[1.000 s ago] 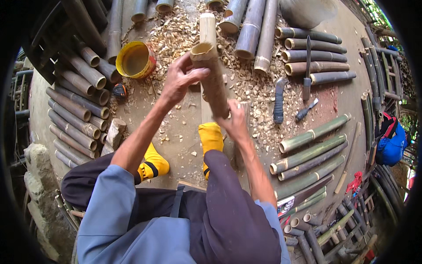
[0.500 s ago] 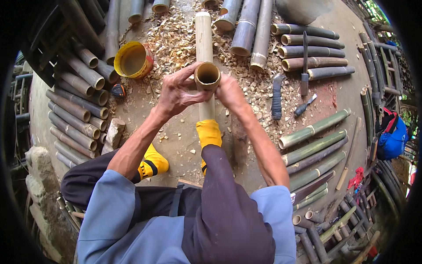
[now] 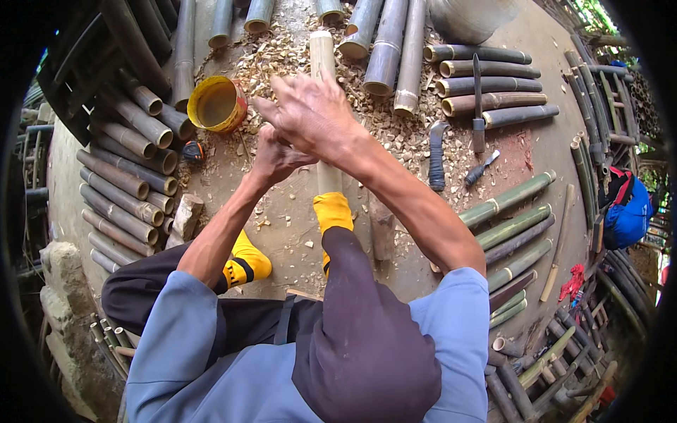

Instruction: The person measures, cuts, and drills bamboo poles using a tape measure, a knife, a wooden mallet, and a hand drill. The person also handles and arranges several bamboo poles on the ground.

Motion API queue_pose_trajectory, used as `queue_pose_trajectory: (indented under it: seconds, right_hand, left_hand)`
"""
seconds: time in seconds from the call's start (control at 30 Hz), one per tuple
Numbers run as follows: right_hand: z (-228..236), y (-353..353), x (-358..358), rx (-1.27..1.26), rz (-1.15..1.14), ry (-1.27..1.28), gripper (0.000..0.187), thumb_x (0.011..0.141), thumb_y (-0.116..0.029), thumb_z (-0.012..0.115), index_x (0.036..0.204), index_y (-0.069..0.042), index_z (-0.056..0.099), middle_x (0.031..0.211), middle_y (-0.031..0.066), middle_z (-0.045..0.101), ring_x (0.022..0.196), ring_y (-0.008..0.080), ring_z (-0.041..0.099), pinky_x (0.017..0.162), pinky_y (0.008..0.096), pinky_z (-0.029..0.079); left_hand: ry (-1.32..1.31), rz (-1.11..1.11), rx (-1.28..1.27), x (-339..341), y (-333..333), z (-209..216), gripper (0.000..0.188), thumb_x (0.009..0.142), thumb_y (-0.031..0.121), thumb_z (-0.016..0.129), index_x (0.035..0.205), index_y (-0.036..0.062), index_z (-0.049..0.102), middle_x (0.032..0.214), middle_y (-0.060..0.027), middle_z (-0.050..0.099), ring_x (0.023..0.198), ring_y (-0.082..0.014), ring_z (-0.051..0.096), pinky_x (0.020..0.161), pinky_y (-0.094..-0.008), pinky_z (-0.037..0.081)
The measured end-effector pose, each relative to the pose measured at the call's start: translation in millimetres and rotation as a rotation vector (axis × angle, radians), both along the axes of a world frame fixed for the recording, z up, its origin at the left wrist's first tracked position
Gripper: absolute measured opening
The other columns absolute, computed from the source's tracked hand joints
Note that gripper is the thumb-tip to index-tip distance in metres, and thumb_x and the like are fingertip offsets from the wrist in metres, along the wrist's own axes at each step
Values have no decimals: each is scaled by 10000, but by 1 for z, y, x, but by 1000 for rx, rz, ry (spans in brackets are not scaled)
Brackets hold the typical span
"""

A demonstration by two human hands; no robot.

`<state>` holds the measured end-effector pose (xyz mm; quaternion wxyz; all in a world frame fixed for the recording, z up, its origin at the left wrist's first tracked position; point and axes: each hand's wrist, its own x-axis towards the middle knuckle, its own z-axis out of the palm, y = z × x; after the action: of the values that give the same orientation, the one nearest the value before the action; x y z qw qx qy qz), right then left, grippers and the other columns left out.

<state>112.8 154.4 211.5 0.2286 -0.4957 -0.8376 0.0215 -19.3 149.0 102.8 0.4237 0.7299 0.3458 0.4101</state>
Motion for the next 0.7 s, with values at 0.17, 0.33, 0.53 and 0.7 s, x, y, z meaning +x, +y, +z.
queue_pose_trajectory:
  seconds: [0.17, 0.33, 0.53, 0.7]
  right_hand:
    - [53, -10, 12, 32, -88, 307, 404, 929, -336, 481, 1132, -8, 602, 1117, 176, 636, 1038, 291, 616, 934, 397, 452]
    - [-21, 7, 24, -457, -90, 236, 450, 938, -328, 453, 1229, 4, 541, 1246, 203, 552, 1049, 322, 605, 969, 369, 433]
    - [-141, -113, 114, -295, -691, 525, 614, 903, -292, 527, 1365, 70, 345, 1317, 271, 458, 1209, 363, 469, 1037, 401, 344]
    - [-202, -232, 93, -838, -861, 379, 894, 704, -308, 731, 1395, 37, 280, 1247, 290, 472, 1177, 400, 456, 1001, 434, 358]
  left_hand:
    - [46, 4, -11, 0, -4, 20, 437, 651, 173, 819, 1013, 2, 642, 846, -40, 684, 791, -131, 661, 627, -285, 554]
    - [23, -28, -197, 9, -15, 4, 578, 642, 175, 812, 1154, 20, 594, 994, -140, 657, 871, -151, 647, 695, -306, 572]
    - [99, 168, 20, 62, -26, 24, 610, 626, 213, 796, 1186, 115, 573, 1045, -127, 638, 901, -269, 633, 808, -374, 533]
    - [229, 258, 7, 115, -36, 16, 673, 618, 212, 805, 1216, 104, 514, 1120, -103, 606, 1038, -273, 570, 861, -381, 511]
